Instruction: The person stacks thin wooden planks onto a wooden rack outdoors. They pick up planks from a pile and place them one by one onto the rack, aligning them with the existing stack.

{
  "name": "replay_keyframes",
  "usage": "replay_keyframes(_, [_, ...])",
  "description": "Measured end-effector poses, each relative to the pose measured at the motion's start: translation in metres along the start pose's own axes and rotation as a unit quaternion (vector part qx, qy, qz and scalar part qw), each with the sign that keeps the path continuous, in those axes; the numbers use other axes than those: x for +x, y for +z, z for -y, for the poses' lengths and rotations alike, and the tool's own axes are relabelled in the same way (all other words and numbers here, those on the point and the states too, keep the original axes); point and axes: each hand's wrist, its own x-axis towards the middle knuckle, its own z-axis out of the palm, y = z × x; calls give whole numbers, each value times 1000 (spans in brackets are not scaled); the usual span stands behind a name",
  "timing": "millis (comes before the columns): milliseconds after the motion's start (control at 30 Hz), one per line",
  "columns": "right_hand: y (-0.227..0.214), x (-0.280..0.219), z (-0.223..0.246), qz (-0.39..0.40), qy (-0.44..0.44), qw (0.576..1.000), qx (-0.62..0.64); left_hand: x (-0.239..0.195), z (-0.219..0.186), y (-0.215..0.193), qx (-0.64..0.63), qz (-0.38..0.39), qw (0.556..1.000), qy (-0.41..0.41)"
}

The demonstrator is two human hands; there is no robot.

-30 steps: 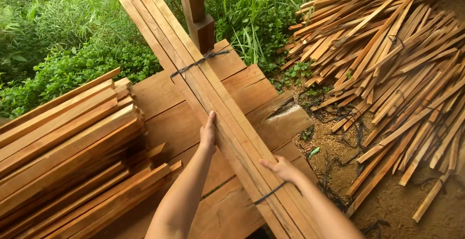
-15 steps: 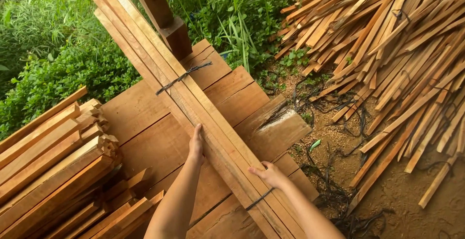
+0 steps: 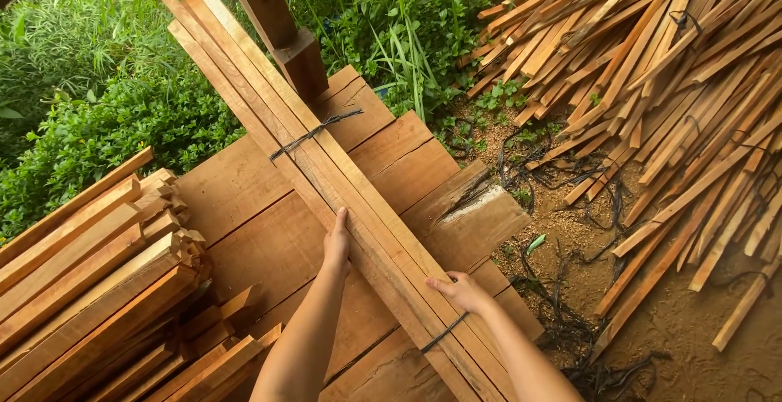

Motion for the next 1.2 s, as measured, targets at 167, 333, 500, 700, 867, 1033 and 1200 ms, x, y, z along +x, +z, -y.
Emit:
replay_keyframes(167, [6,6,-5,5,10,1000,6,73,22,-27,241,-64,962,109])
replay_keyframes(333, [5,-22,17,-35,-10,999,0,92,21,-59,390,-94,884,242])
replay_keyframes(500, [11,-50,8,-251,-142,955,-64,102,93,-61,314,-47,928,194])
replay_keyframes(700, [41,-1,-69,-262,-160,950,-60,-69,101,-41,199,45,966,156])
replay_keyframes(867, [34,-18,-54,-245,-147,955,-74,-75,111,-34,154,65,969,182])
replay_keyframes(1033, [27,-40,-35,-188,-107,974,-65,-50,135,-32,168,56,972,154])
replay_keyframes(1200, [33,-43,-29,-220,-110,968,-58,-47,143,-39,92,130,972,172])
